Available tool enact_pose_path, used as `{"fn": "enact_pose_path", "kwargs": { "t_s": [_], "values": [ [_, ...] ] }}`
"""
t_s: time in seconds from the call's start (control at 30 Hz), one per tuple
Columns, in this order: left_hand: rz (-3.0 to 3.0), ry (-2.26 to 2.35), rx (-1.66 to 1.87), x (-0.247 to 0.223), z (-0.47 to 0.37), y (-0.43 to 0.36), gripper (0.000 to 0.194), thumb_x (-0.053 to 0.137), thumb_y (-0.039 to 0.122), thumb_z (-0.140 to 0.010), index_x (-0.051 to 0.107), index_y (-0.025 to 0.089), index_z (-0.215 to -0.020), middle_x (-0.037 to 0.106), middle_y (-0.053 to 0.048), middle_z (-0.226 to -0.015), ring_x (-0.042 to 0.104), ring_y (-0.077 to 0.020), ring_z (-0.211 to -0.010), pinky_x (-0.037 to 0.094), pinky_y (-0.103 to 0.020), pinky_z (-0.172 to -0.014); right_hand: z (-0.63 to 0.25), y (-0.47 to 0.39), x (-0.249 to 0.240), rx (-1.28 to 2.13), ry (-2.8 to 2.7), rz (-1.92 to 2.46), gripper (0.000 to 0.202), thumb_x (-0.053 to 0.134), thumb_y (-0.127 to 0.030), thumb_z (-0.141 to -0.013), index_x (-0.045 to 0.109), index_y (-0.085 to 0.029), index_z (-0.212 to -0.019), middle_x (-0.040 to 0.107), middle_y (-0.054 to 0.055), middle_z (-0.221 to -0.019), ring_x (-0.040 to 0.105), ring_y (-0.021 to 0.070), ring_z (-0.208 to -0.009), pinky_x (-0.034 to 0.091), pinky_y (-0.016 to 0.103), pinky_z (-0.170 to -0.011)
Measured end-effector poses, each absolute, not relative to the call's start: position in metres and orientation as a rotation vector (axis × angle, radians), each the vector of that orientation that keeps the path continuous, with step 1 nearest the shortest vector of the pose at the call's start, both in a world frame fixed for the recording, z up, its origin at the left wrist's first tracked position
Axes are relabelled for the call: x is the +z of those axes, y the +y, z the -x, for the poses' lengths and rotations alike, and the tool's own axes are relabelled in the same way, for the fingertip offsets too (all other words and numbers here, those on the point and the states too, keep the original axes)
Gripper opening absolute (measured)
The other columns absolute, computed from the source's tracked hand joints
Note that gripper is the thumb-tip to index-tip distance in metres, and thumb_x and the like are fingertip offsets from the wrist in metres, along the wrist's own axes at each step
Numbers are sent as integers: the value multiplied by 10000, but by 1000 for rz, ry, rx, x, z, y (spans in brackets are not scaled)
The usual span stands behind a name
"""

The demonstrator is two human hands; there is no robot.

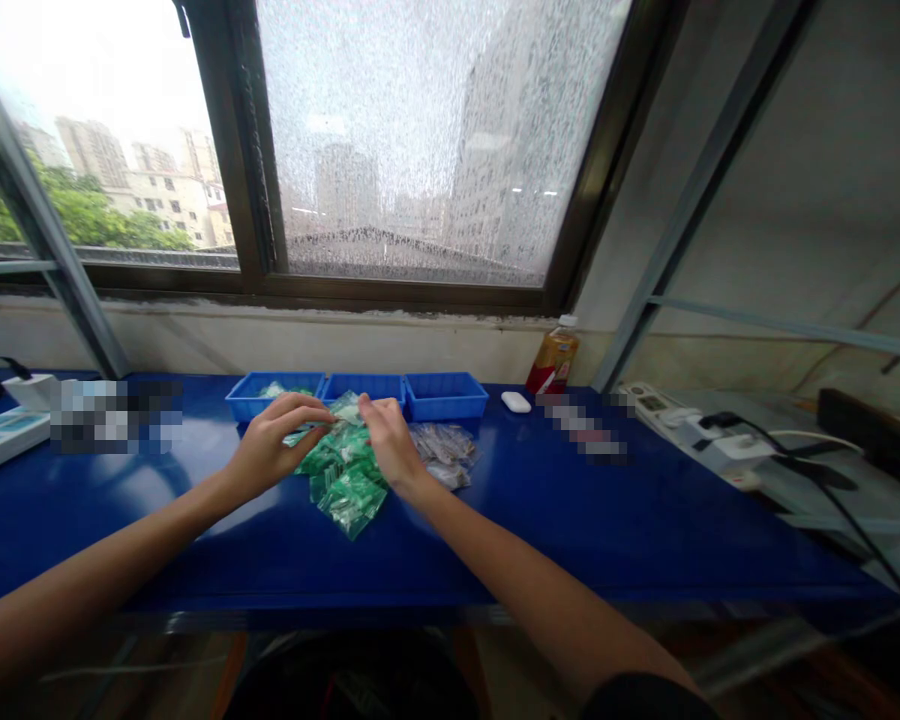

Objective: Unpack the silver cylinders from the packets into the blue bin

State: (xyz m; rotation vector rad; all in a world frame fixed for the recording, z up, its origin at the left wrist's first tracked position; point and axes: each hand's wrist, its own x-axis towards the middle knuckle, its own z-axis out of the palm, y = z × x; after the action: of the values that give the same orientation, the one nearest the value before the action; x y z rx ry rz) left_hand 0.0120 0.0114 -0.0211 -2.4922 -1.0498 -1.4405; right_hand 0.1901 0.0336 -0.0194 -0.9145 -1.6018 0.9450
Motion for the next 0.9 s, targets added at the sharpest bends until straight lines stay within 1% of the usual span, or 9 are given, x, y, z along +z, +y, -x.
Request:
{"fn": "enact_pose_path", "kwargs": {
  "t_s": [0.13, 0.23, 0.33, 0.47, 0.57, 0.67, 0.73, 0.83, 0.9],
  "values": [
    [2585, -1152, -1307, -19, -16, 9, 185, 546, 265, -814, 645, 202, -957, 559, -66, -942, 508, -188, -900, 417, -347, -811, -190, 37, -20, 1000, -1627, 897, 280, 459, -395, -813, 568, -160, -706, 494, -19, -617, 447, 108, -573, 363, 223, -534],
    [2842, -1533, -1359, -16, -17, 9, 308, 498, 389, -829, 637, 159, -979, 573, -55, -850, 522, -164, -761, 427, -303, -696, -193, 35, -20, 791, -1803, 832, 262, 448, -326, -836, 646, -154, -829, 583, 8, -686, 504, 122, -629, 394, 235, -596],
    [2972, -1917, -1717, -15, -15, 13, 403, 389, 444, -871, 632, 124, -903, 570, -36, -761, 482, -113, -608, 388, -251, -577, -195, 32, -23, 459, -2013, 785, 273, 436, -237, -850, 661, -180, -993, 600, 22, -709, 522, 127, -646, 411, 250, -643],
    [2983, -2095, -2347, -13, -8, 17, 254, 591, 370, -762, 605, 119, -793, 583, -32, -760, 499, -90, -584, 386, -224, -561, -195, 30, -27, 222, -2115, 678, 361, 393, -106, -825, 637, -184, -1081, 588, 40, -753, 538, 132, -699, 431, 256, -683],
    [2894, -2184, -2637, -9, -7, 18, 237, 625, 345, -727, 590, 119, -788, 589, -33, -732, 543, -104, -601, 413, -224, -565, -194, 30, -26, 185, -2114, 650, 399, 380, -66, -803, 622, -177, -1100, 603, 61, -869, 557, 141, -792, 450, 268, -741],
    [2822, -2064, -2562, -5, -6, 20, 202, 671, 234, -677, 558, 116, -796, 548, 13, -632, 500, -63, -534, 392, -183, -527, -193, 29, -24, 172, -2158, 609, 454, 375, -45, -788, 565, -196, -1171, 608, 66, -1007, 555, 153, -924, 445, 297, -842],
    [2623, -1936, -2539, -3, 1, 25, 304, 670, 205, -667, 515, 139, -919, 537, 43, -614, 492, -58, -517, 387, -171, -516, -193, 28, -22, 161, -2177, 606, 484, 400, -55, -781, 500, -186, -1235, 604, 74, -1059, 540, 167, -984, 428, 328, -895],
    [2199, -1758, -2512, -3, 25, 38, 501, 663, 203, -658, 396, 190, -1081, 533, 77, -598, 518, -80, -513, 422, -196, -538, -196, 30, -20, 140, -2203, 666, 457, 446, -108, -788, 478, -134, -1243, 632, 78, -925, 552, 180, -901, 441, 343, -860],
    [2051, -1762, -2460, -5, 46, 49, 472, 645, 214, -664, 409, 190, -1072, 534, 71, -588, 520, -91, -509, 439, -216, -550, -200, 33, -19, 120, -2227, 709, 386, 452, -137, -801, 533, -126, -1178, 636, 69, -843, 552, 176, -828, 450, 330, -804]
  ]
}}
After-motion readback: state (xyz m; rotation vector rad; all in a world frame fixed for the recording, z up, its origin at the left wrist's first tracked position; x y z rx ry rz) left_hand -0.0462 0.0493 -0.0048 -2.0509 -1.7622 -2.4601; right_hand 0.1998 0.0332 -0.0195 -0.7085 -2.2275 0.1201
